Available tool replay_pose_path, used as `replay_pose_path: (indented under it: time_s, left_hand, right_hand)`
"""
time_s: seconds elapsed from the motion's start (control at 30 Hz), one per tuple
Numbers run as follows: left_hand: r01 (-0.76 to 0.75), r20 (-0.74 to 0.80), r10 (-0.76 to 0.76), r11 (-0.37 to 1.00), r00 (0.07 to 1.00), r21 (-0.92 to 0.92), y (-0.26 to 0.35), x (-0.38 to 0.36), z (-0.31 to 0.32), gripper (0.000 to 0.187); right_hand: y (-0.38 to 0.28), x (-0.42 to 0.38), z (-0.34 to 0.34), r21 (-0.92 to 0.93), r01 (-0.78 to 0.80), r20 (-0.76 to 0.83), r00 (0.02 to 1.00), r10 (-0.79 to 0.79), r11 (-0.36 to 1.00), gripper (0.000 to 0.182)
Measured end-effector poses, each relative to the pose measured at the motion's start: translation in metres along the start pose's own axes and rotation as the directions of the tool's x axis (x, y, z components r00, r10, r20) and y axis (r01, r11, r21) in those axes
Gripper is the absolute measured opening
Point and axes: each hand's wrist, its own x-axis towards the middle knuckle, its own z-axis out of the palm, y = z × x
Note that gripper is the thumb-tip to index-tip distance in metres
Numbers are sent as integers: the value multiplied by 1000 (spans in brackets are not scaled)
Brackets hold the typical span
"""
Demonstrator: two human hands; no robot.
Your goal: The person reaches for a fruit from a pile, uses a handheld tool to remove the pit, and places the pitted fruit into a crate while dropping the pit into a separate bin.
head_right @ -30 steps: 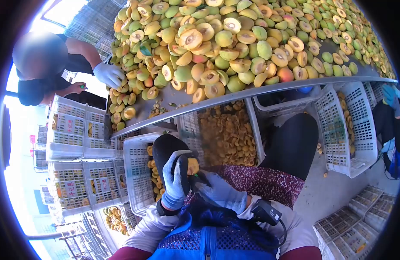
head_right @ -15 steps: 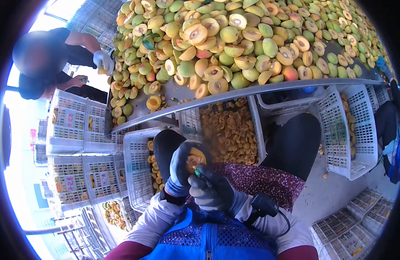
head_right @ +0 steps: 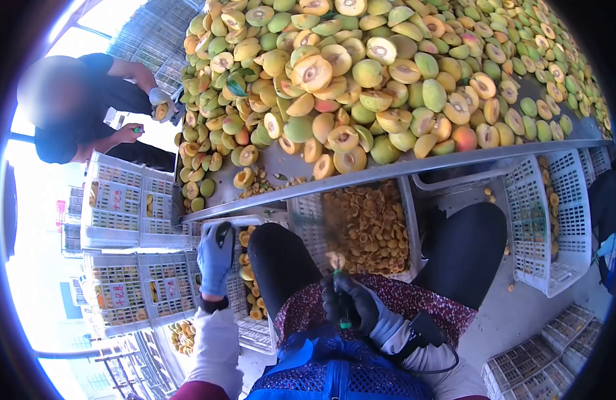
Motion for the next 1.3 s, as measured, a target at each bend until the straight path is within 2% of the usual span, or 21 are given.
replay_pose_path:
  time_s: [0.03, 0.1, 0.17, 0.27, 0.3, 0.37, 0.4, 0.47, 0.53, 0.57, 0.63, 0.73, 0.8, 0.87, 0.97, 1.0, 1.07, 1.1, 1.2, 1.27, 1.3]
  left_hand:
    - [1, -48, -7, 992, 999, -127, 22, 20, -2, 35]
    - [-81, -151, 54, 981, 987, -178, 22, 76, 19, 39]
    - [-5, -167, 23, 994, 986, 110, 19, 122, 46, 39]
    - [-61, 127, 65, 997, 990, -40, -21, 174, 99, 34]
    - [-76, 118, 102, 976, 988, -203, -14, 170, 97, 33]
    - [-105, 80, 169, 853, 982, -511, 16, 143, 72, 31]
    - [-121, 42, 169, 837, 985, -534, 33, 122, 56, 30]
    - [-212, -12, 228, 882, 974, -422, 37, 84, 20, 30]
    - [-231, 167, 231, 973, 959, -16, 4, 58, -8, 30]
    - [-295, 239, 270, 953, 933, 73, -29, 47, -8, 30]
    - [-192, 428, 47, 934, 902, 302, -37, 52, -23, 33]
    - [-96, 147, 78, 988, 986, 118, 8, 74, -23, 37]
    - [-52, 122, 67, 991, 990, -125, 41, 102, 6, 40]
    - [-186, 101, 188, 982, 977, -22, 50, 135, 55, 40]
    - [-311, 279, 347, 936, 896, -166, 54, 165, 101, 43]
    - [-321, 235, 371, 920, 898, -226, 63, 157, 100, 41]
    - [-346, 128, 408, 874, 904, -342, 91, 128, 75, 38]
    - [-259, 138, 370, 828, 919, -498, 103, 111, 65, 36]
    - [36, 216, 248, 576, 944, -817, 113, 48, 54, 32]
    - [203, 277, 167, 360, 946, -911, 109, 19, 63, 28]
    - [76, 178, 128, 565, 976, -821, 118, 8, 50, 27]
  right_hand:
    - [-1, 3, 4, -8, -29, -22, 999, 29, 1000, 35]
    - [-5, 9, 10, -23, -86, -68, 994, 84, 996, 36]
    - [-16, 16, -8, -14, -66, 72, 995, 67, 998, 38]
    - [-25, 20, -13, 71, -72, 161, 985, 60, 995, 37]
    - [-27, 20, -11, 112, -75, 173, 983, 55, 991, 36]
    - [-32, 21, -2, 45, -32, 132, 991, 25, 998, 37]
    - [-34, 20, 3, 5, -12, 112, 994, 11, 1000, 38]
    - [-36, 12, 13, -71, 29, -35, 999, -32, 997, 40]
    - [-37, 10, 17, -134, 60, -92, 993, -73, 989, 41]
    - [-39, 8, 17, -154, 82, -81, 992, -95, 985, 41]
    - [-37, 7, 11, -178, 81, -92, 991, -99, 981, 41]
    - [-32, 16, 4, -199, 46, -132, 989, -74, 979, 41]
    - [-31, 18, 8, -243, 26, -127, 990, -59, 970, 41]
    - [-32, 19, 14, -235, 37, -174, 982, -80, 971, 41]
    - [-38, 25, 8, -216, 69, -266, 956, -126, 974, 41]
    - [-39, 25, 4, -203, 84, -304, 942, -144, 976, 41]
    - [-47, 25, 1, -36, 7, 44, 999, -5, 999, 39]
    - [-52, 24, 0, 34, -51, 225, 973, 42, 998, 39]
    - [-54, 9, 64, -246, 84, 139, 989, -50, 966, 35]
    - [-48, 33, 41, -602, 403, 153, 906, -395, 689, 30]
    - [-52, 39, 36, -628, 368, 102, 912, -396, 685, 28]
